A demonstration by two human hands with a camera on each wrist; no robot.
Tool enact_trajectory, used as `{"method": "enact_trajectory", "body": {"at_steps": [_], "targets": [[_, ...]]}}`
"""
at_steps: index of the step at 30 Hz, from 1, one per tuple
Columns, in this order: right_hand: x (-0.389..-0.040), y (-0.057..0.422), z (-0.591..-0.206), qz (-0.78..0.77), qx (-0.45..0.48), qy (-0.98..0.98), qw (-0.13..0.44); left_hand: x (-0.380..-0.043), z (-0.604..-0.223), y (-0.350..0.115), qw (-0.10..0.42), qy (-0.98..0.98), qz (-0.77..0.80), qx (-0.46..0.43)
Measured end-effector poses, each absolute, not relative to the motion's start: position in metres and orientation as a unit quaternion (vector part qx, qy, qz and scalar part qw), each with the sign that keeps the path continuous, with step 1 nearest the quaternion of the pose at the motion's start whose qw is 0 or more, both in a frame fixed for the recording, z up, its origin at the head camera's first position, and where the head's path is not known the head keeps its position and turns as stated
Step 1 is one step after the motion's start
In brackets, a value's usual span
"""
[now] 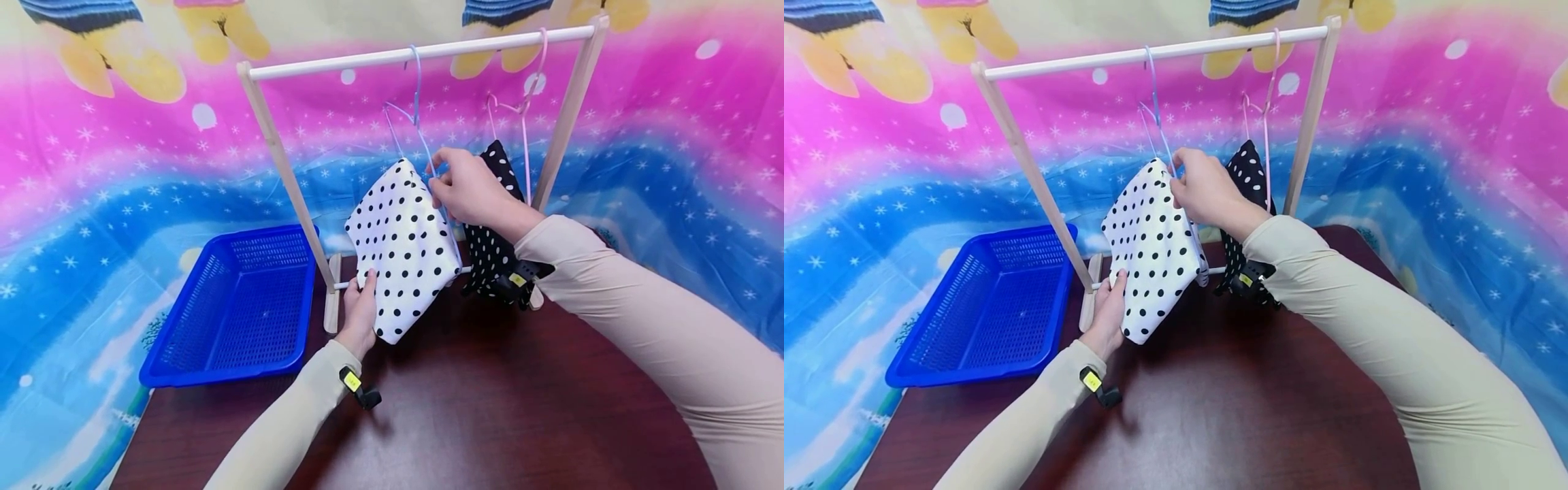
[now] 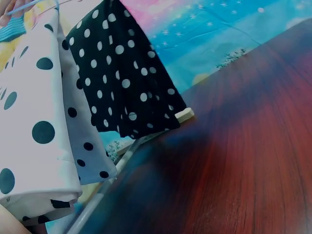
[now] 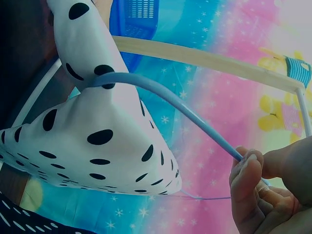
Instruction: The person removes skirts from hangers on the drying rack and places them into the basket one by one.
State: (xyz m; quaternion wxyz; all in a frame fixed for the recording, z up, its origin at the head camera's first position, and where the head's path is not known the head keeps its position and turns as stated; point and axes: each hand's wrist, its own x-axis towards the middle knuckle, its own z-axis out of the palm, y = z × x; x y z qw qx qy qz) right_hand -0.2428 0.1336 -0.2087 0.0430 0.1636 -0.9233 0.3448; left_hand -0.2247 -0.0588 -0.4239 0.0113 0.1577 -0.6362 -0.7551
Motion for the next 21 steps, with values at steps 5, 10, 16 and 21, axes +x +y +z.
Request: {"method": "enact_trajectory", "body": {"at_steps": [5,10,16,21], "targets": [[-0.243,0.135,-0.208,0.337,0.157,-0.927,0.045,-0.22,-0.417,-0.057,0.036,-0.646,-0.747,0.156],[-0.243,0.137,-0.208,0.33,0.148,-0.931,0.047,-0.214,-0.408,-0.055,0.045,-0.656,-0.738,0.156],[-0.242,0.137,-0.209,0.329,0.149,-0.931,0.054,-0.207,-0.399,-0.056,0.048,-0.66,-0.732,0.163],[-0.242,0.137,-0.209,0.325,0.147,-0.933,0.053,-0.204,-0.394,-0.058,0.067,-0.665,-0.726,0.161]]}}
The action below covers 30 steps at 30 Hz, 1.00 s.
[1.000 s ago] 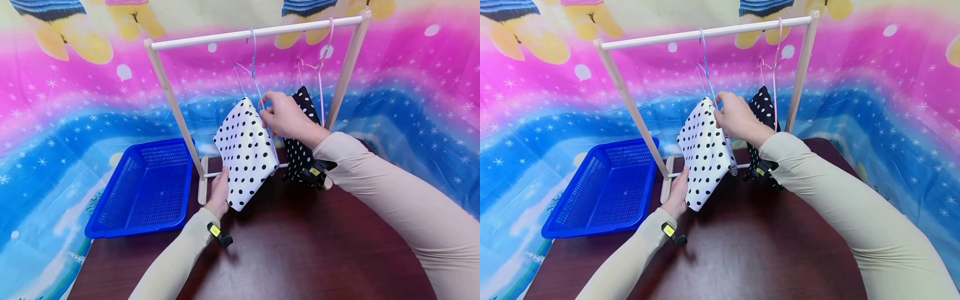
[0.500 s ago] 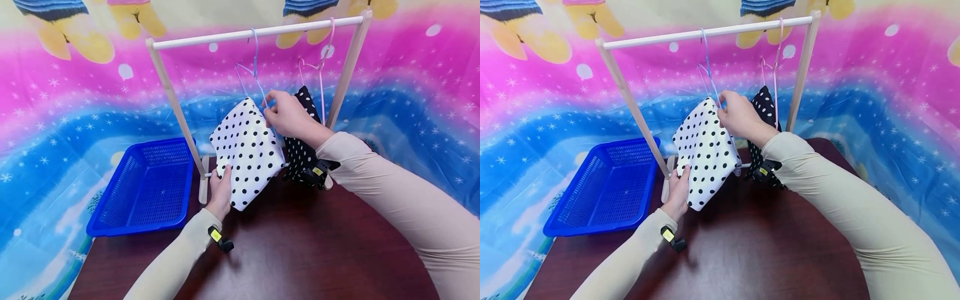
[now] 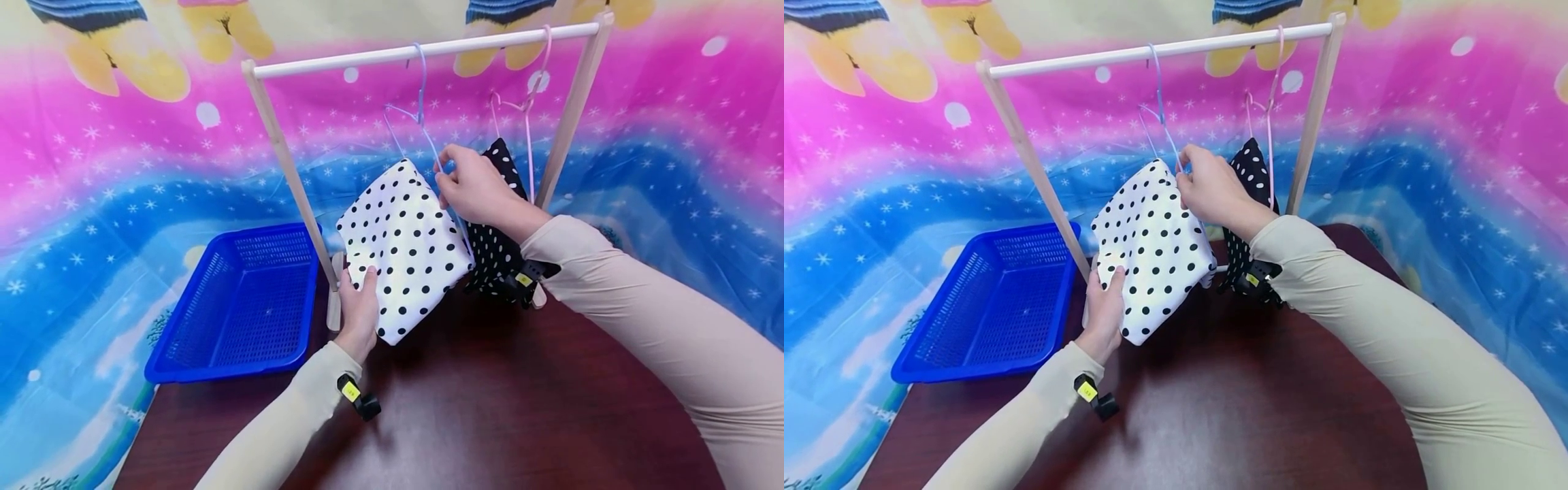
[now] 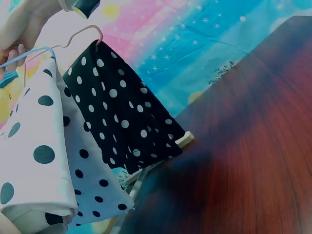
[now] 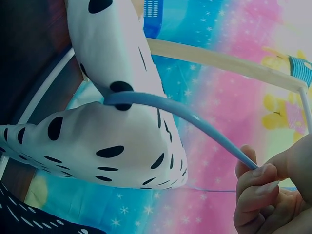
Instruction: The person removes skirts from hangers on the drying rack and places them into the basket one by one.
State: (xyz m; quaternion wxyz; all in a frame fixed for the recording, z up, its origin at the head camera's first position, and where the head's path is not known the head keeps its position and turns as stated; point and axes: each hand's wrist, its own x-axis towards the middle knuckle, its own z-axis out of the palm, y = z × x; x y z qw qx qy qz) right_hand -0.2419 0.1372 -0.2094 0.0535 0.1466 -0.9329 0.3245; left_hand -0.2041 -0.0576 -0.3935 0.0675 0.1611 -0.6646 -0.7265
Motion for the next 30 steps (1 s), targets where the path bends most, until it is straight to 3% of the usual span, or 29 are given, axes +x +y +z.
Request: {"method": "enact_trajectory", "body": {"at_steps": [10,30], "targets": [[-0.244,0.137,-0.212,0.313,0.142,-0.937,0.055,-0.2,-0.376,-0.062,0.13,-0.657,-0.734,0.112],[-0.249,0.14,-0.221,0.287,0.159,-0.94,0.093,-0.187,-0.343,-0.069,0.129,-0.639,-0.756,0.061]]}}
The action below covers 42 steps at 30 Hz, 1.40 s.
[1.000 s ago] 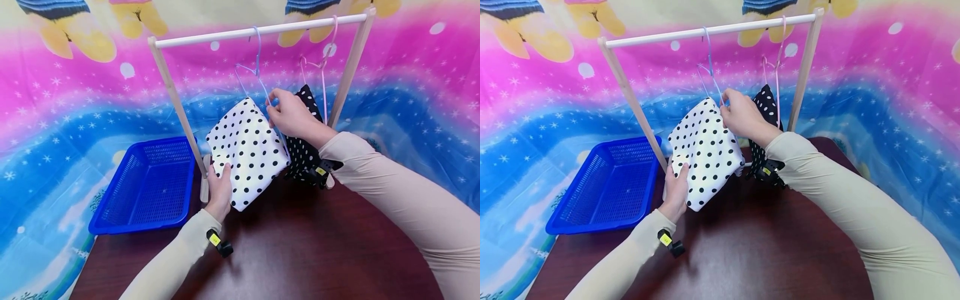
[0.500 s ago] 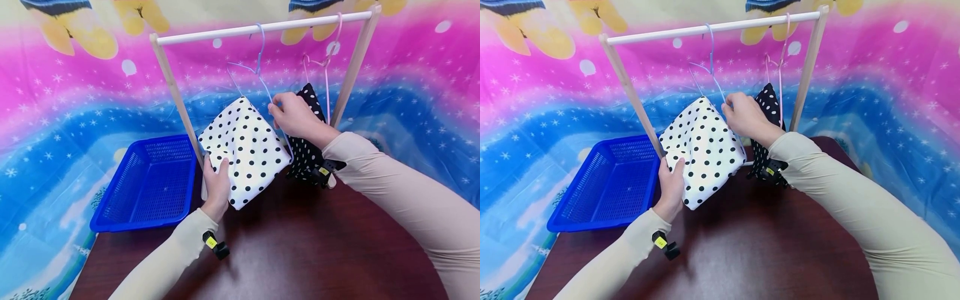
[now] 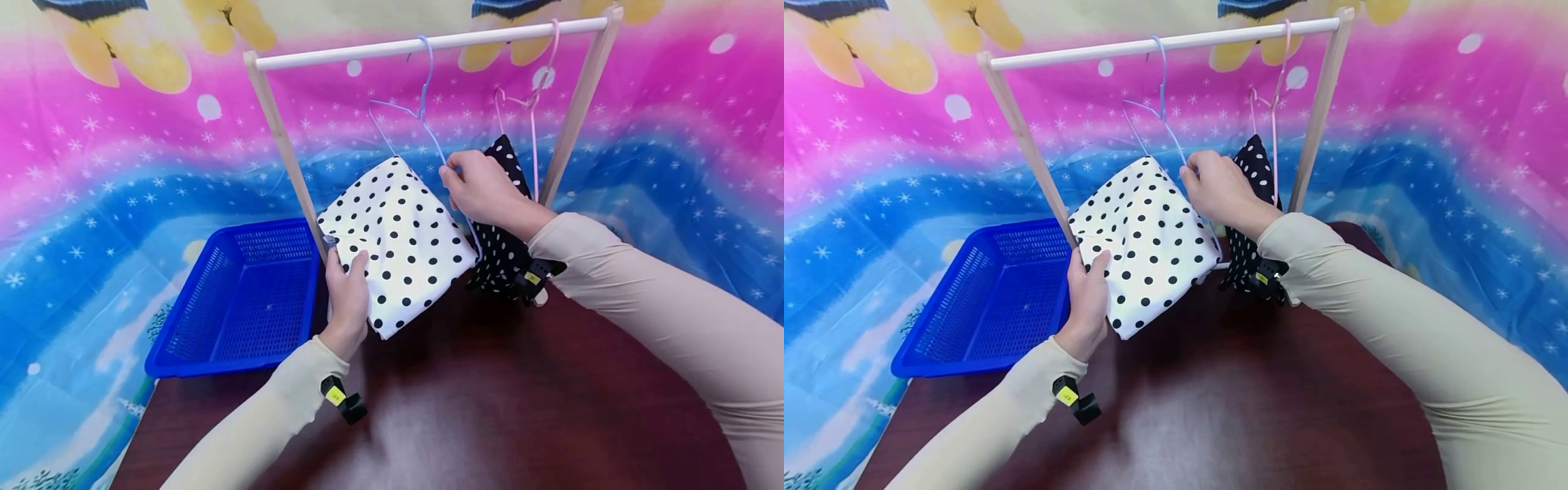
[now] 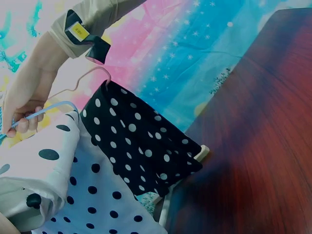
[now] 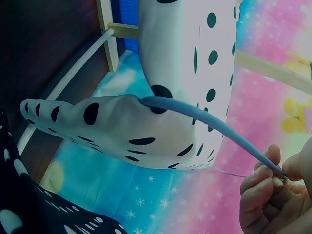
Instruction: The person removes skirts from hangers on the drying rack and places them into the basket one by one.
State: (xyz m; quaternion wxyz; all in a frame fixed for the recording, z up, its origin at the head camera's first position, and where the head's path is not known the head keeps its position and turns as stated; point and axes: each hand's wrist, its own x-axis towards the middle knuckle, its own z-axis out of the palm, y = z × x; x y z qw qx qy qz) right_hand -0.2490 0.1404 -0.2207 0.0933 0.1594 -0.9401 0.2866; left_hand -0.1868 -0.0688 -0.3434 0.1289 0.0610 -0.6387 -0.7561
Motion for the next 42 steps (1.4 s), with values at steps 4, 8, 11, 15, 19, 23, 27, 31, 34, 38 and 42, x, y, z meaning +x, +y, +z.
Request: {"method": "enact_trajectory", "body": {"at_steps": [4,8,11,15,19,23,27,31,34,38,42], "targets": [[-0.249,0.14,-0.221,0.289,0.159,-0.94,0.089,-0.185,-0.341,-0.07,0.123,-0.635,-0.761,0.058],[-0.249,0.14,-0.221,0.292,0.159,-0.939,0.086,-0.185,-0.339,-0.071,0.117,-0.63,-0.766,0.053],[-0.249,0.141,-0.222,0.304,0.157,-0.936,0.086,-0.185,-0.335,-0.071,0.112,-0.626,-0.77,0.051],[-0.25,0.141,-0.224,0.33,0.155,-0.927,0.084,-0.186,-0.329,-0.071,0.109,-0.621,-0.775,0.049],[-0.252,0.141,-0.226,0.398,0.153,-0.903,0.056,-0.185,-0.325,-0.07,0.103,-0.614,-0.781,0.045],[-0.251,0.14,-0.225,0.491,0.132,-0.861,-0.003,-0.184,-0.325,-0.07,0.1,-0.609,-0.786,0.047],[-0.25,0.138,-0.222,0.552,0.1,-0.826,-0.058,-0.184,-0.325,-0.072,0.096,-0.608,-0.787,0.052],[-0.249,0.137,-0.221,0.585,0.087,-0.802,-0.087,-0.182,-0.325,-0.073,0.091,-0.606,-0.789,0.052],[-0.25,0.137,-0.221,0.598,0.086,-0.791,-0.098,-0.181,-0.324,-0.074,0.091,-0.605,-0.79,0.051],[-0.251,0.136,-0.222,0.607,0.09,-0.783,-0.107,-0.18,-0.323,-0.075,0.093,-0.604,-0.79,0.048],[-0.252,0.136,-0.222,0.61,0.09,-0.78,-0.112,-0.18,-0.323,-0.076,0.092,-0.607,-0.788,0.046]]}}
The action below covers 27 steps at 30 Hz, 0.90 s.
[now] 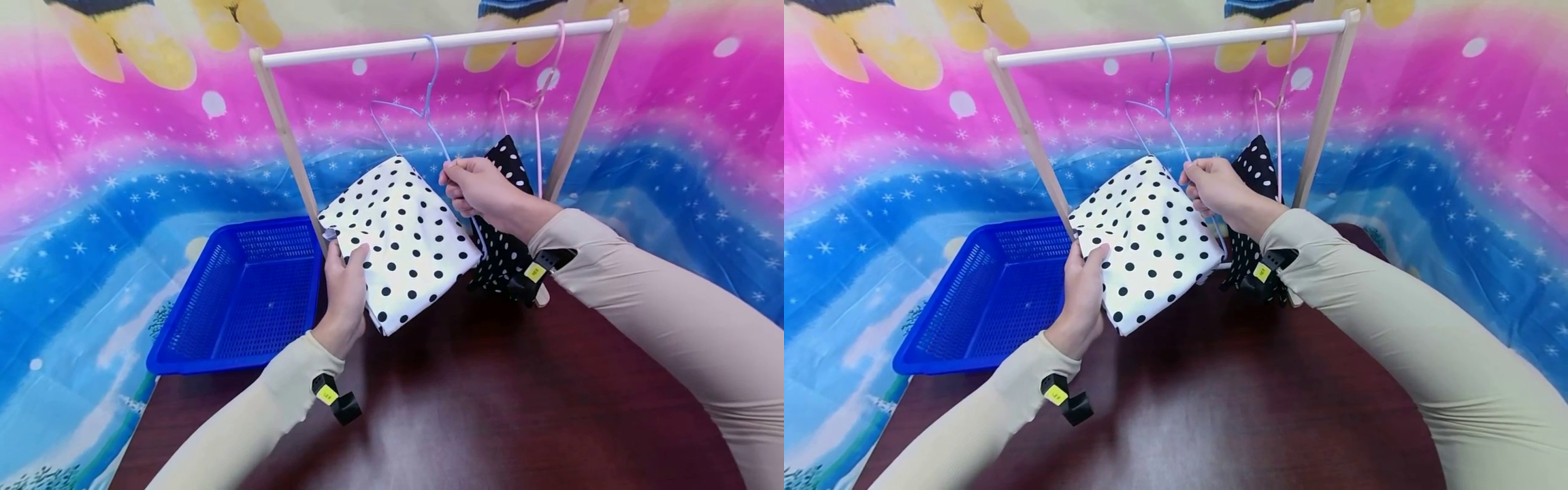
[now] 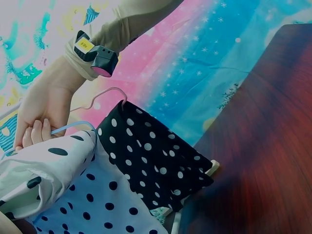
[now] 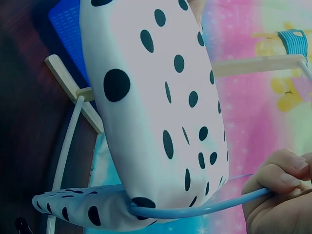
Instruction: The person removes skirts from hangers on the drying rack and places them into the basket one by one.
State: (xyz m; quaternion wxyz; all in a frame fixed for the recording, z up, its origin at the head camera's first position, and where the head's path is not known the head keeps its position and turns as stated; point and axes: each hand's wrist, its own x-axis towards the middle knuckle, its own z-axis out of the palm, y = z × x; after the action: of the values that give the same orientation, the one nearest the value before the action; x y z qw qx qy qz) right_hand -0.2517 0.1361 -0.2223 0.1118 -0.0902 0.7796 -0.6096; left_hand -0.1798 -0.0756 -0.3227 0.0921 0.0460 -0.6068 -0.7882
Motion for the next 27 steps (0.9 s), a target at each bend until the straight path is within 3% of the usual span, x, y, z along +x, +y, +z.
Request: {"method": "enact_trajectory", "body": {"at_steps": [14,27], "targets": [[-0.253,0.135,-0.22,-0.606,-0.071,0.781,0.135,-0.184,-0.324,-0.081,0.098,-0.624,-0.774,0.051],[-0.25,0.134,-0.217,-0.611,-0.051,0.781,0.116,-0.193,-0.327,-0.089,0.135,-0.648,-0.749,0.035]]}}
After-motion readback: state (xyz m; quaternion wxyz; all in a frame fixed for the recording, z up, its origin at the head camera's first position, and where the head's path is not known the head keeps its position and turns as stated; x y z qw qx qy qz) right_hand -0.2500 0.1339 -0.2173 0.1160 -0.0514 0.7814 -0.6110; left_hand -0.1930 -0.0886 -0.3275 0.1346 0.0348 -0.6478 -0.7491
